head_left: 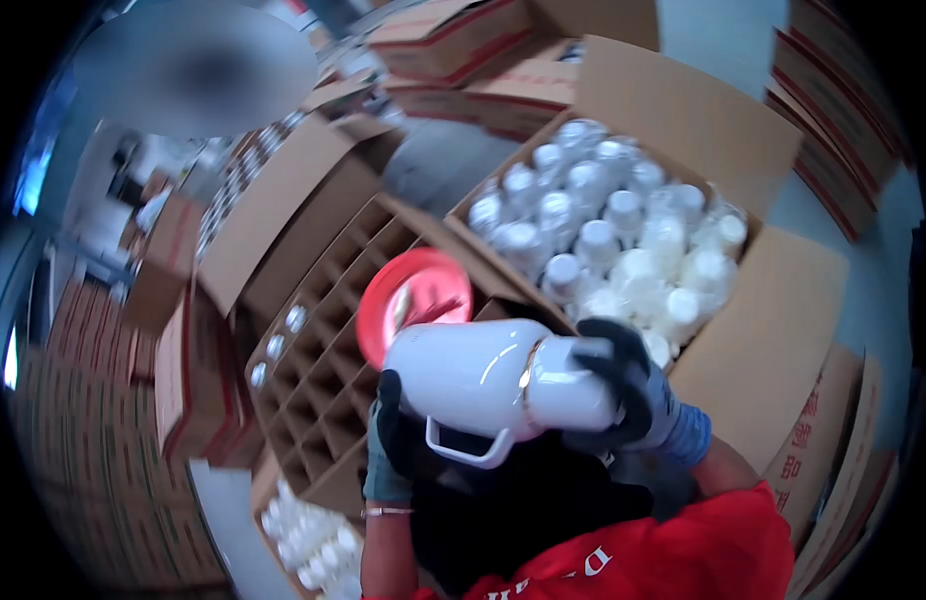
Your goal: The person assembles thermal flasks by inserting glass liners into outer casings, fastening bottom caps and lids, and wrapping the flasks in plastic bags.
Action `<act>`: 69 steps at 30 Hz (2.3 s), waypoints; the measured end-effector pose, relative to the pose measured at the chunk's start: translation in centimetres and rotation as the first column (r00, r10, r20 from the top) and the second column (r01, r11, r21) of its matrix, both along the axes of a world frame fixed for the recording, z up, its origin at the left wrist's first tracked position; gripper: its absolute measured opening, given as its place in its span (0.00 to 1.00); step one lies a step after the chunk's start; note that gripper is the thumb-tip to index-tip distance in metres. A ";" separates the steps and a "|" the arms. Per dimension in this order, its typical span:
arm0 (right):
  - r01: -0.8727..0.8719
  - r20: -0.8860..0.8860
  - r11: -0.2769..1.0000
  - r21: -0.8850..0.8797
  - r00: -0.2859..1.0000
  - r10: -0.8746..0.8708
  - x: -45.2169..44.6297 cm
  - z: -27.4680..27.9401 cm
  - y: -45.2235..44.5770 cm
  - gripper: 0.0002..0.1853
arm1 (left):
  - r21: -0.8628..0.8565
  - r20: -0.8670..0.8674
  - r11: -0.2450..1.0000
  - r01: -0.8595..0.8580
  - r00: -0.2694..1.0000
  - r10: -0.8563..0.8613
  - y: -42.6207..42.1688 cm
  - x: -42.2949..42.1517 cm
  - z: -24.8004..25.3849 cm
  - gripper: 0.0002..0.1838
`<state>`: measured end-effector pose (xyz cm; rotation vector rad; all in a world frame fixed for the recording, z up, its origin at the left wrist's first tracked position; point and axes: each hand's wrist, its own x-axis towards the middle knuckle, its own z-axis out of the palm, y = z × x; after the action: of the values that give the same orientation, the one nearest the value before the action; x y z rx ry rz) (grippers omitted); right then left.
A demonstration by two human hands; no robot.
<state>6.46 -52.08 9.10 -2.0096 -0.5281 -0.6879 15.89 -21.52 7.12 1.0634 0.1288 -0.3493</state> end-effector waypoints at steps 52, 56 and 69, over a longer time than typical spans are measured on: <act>-0.751 -0.318 0.647 -0.128 0.650 0.691 -0.8 -3.4 24.2 0.18 | 0.484 0.357 0.732 -0.479 0.872 0.335 17.1 -22.4 -8.4 0.29; -0.440 -0.526 0.848 -0.294 0.816 0.240 2.1 -5.1 21.4 0.33 | 0.334 0.422 0.757 -0.561 0.807 0.412 20.8 -23.2 -6.4 0.31; -0.771 -0.003 0.626 -0.114 0.631 0.776 3.9 -0.3 31.7 0.35 | 0.424 0.423 0.881 -0.208 0.906 0.011 19.9 -16.2 -2.3 0.40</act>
<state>10.40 -20.34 8.85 -1.6084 -1.3835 -0.1528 -0.34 -1.59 4.83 1.5758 -0.1122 0.0262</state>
